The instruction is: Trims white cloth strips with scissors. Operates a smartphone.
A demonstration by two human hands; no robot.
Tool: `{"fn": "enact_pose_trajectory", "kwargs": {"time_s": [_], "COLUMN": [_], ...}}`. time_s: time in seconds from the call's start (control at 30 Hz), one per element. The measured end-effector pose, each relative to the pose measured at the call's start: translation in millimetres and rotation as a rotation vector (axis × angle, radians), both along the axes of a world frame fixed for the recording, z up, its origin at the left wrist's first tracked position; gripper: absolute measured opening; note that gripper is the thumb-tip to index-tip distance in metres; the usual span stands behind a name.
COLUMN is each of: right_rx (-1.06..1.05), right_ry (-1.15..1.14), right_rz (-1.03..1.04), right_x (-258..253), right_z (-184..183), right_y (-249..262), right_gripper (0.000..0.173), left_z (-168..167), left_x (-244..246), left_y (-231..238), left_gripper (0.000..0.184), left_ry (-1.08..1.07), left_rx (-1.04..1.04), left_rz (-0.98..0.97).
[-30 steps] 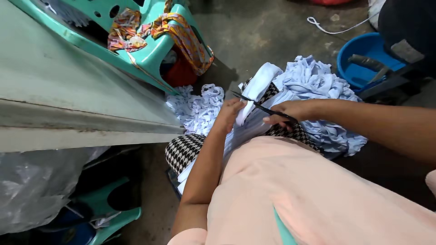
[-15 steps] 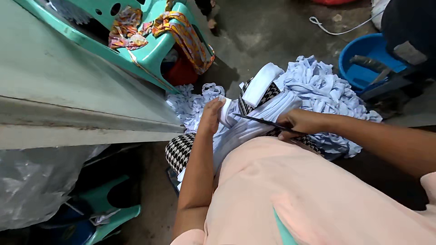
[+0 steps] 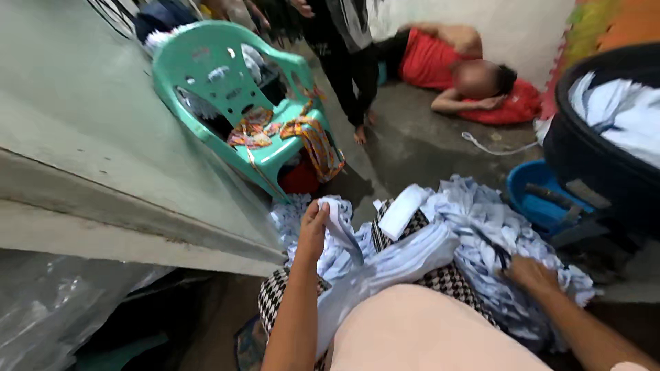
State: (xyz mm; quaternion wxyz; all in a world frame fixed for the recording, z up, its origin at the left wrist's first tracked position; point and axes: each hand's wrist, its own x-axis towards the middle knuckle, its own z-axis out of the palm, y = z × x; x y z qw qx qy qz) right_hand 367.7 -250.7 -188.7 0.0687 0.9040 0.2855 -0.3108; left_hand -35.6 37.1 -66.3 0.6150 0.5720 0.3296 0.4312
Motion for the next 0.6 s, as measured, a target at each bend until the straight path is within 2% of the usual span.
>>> {"fn": "enact_pose_trajectory", "kwargs": {"time_s": [0.1, 0.17, 0.23, 0.33, 0.4, 0.5, 0.6], "right_rx": [-0.208, -0.331, -0.364, -0.272, -0.188, 0.070, 0.346], "right_ry": [0.058, 0.135, 0.216, 0.281, 0.316, 0.244, 0.181], "right_rz": [0.080, 0.223, 0.281, 0.212, 0.209, 0.162, 0.124], "right_x": [-2.5, 3.3, 11.8, 36.3, 48.0, 47.0, 31.1], "right_z": [-28.7, -35.1, -32.3, -52.1, -58.5, -29.5, 28.3], "right_y": [-7.8, -0.2, 4.9, -5.0, -8.6, 11.2, 63.4], "right_gripper": [0.059, 0.056, 0.059, 0.063, 0.057, 0.046, 0.043], "left_z": [-5.6, -10.5, -13.4, -19.3, -27.0, -48.5, -65.5], "left_x": [-1.2, -5.2, -12.0, -25.5, -36.3, -48.6, -54.3], "left_y": [9.6, 15.9, 21.8, 31.1, 36.4, 43.5, 48.6], "left_gripper": [0.022, 0.020, 0.020, 0.021, 0.023, 0.025, 0.023], "left_ry": [0.019, 0.052, 0.082, 0.093, 0.082, 0.032, 0.030], "left_rx": [0.006, 0.011, 0.007, -0.008, -0.028, -0.063, -0.126], "left_rz": [-0.019, -0.035, -0.038, 0.001, 0.051, 0.158, 0.276]}}
